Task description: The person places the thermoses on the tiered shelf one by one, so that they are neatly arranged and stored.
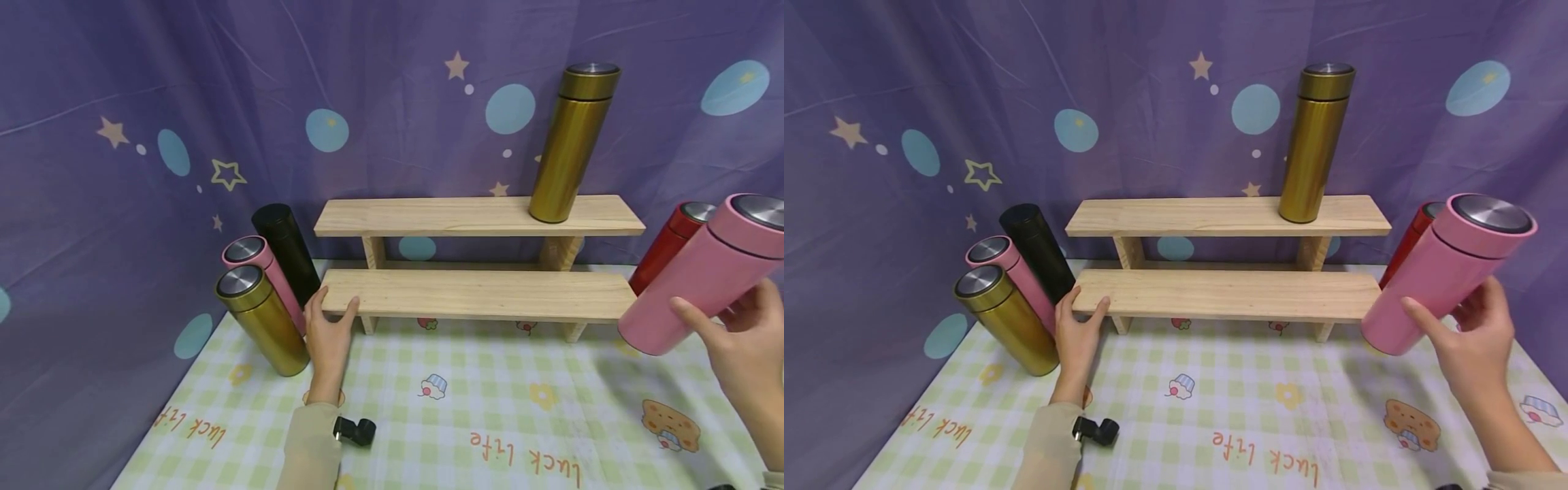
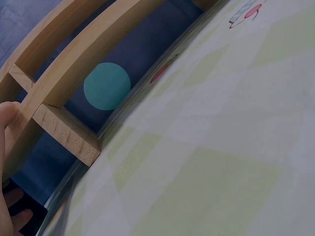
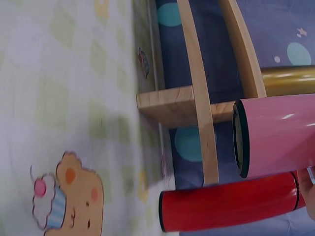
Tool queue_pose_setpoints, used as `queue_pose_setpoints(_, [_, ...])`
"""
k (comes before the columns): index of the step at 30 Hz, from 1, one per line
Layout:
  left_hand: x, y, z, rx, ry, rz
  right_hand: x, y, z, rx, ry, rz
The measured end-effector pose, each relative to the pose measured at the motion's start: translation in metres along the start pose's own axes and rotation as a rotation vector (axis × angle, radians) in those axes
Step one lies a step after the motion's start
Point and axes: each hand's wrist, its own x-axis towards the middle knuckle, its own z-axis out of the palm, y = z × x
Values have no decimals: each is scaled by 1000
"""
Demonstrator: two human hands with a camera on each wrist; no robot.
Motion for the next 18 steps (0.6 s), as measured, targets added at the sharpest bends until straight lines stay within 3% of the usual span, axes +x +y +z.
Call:
queue_pose_setpoints(7, [0, 0, 1, 4, -1, -2, 2, -3, 13, 247, -21, -55])
queue_pose_setpoints(18, [0, 0, 0, 2, -5, -1, 4, -12, 38, 381, -48, -18])
